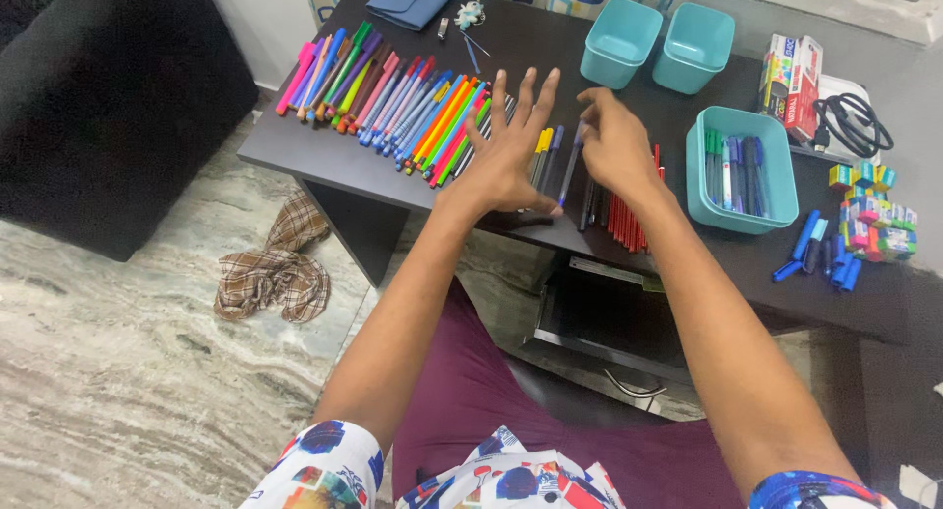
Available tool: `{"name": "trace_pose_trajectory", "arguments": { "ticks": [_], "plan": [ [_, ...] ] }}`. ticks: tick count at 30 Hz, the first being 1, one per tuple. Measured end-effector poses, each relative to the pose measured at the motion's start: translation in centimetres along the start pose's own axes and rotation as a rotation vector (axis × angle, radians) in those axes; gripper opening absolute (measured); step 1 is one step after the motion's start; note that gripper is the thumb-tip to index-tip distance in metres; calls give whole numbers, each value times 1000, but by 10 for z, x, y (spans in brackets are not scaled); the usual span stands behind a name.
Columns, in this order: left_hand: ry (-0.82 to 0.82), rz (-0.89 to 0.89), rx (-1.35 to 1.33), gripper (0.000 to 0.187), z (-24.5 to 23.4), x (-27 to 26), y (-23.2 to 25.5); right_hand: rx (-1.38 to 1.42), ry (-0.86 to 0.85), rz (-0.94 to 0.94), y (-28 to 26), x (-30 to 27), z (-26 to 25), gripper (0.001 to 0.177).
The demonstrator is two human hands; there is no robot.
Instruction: The person sorts colored pens, pencils, and markers from a desk into light blue plastic containers. They also place small erasers into a separate container. The person works by hand, arranging items into groups and placing them into containers.
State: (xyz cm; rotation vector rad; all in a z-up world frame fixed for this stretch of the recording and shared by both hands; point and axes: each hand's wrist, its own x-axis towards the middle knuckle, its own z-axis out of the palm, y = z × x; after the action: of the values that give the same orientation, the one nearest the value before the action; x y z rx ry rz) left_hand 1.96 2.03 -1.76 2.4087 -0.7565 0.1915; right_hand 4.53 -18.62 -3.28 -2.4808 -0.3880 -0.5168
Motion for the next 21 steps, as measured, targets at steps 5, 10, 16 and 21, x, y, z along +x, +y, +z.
{"name": "trace_pose_trajectory", "arguments": {
  "ticks": [5,10,16,21],
  "plan": [
    [152,89,-41,161,3,11,9,315,73,176,-8,-1,-21,33],
    [240,203,-91,154,25,32,26,498,254,-5,21,-10,-46,38],
    [118,195,-346,136,72,64,65,621,465,114,74,-47,-105,64],
    [25,247,-376,135,109,103,102,411,604,327,109,-76,-143,56]
  ]
}}
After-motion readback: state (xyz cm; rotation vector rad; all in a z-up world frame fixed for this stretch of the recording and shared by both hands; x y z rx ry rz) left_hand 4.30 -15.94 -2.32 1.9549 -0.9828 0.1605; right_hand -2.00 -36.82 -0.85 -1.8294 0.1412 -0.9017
